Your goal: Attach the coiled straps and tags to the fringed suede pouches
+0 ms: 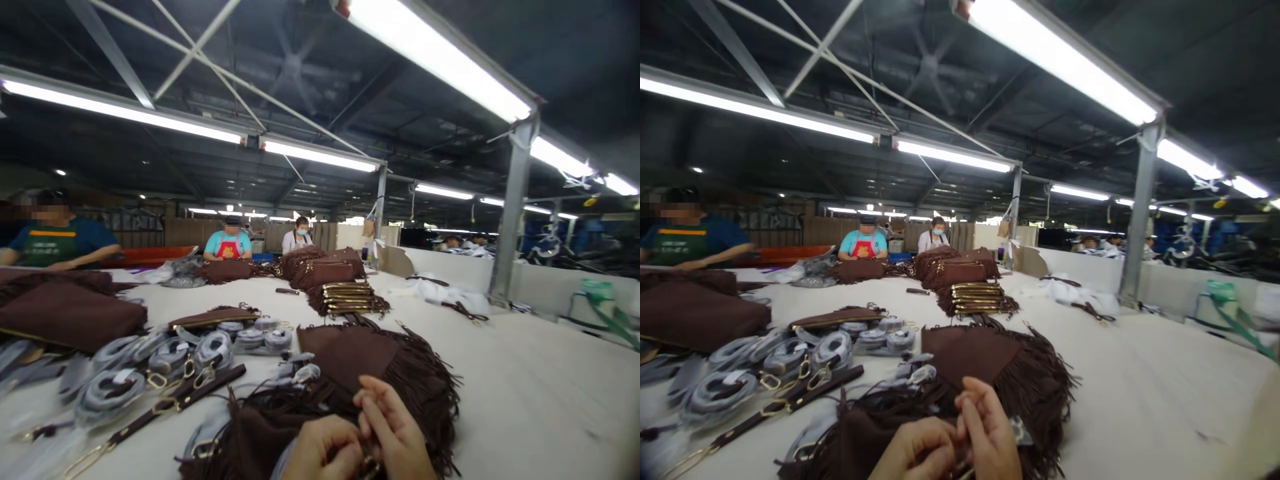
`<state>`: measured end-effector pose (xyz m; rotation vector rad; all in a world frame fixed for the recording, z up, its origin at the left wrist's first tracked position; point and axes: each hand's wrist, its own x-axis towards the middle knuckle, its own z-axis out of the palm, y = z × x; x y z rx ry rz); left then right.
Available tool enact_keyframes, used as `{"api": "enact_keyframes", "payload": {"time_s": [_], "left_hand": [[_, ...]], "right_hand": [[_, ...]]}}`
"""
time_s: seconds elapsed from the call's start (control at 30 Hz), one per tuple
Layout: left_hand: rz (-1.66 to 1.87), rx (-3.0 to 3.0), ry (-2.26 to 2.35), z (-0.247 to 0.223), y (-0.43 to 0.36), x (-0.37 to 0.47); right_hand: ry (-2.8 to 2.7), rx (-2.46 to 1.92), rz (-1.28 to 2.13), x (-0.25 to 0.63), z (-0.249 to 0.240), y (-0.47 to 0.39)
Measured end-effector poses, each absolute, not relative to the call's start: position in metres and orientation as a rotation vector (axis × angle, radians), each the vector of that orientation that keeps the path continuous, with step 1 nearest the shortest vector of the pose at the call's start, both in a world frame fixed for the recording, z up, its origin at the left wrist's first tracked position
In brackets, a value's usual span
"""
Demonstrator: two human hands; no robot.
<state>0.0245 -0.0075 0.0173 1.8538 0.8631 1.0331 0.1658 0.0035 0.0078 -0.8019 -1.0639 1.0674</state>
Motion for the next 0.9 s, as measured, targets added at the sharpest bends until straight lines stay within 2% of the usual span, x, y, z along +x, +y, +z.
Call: {"api": "enact_keyframes", "payload": {"time_s": [0.2,0.37,0.6,0.9], "left_hand": [[1.013,1.648,0.909,0.018,-0.014,0.032],[1.087,1.441,0.87,0.007,-0.003,0.028],[1.047,1.486,0.872,0.001,-0.004,0.033],[1.102,1.346,0.849,0.004,-0.001,0.03]], "right_hand": [[-1.317,-0.861,0.888,0.154,0.029,0.004],[-1.016,-0.858,0.913,0.175,0.028,0.017],[-1.158,-0.927,1.345,0.183,0.012,0.01],[-1.11,-0.851,1.366,0.176,0.016,0.003]]}}
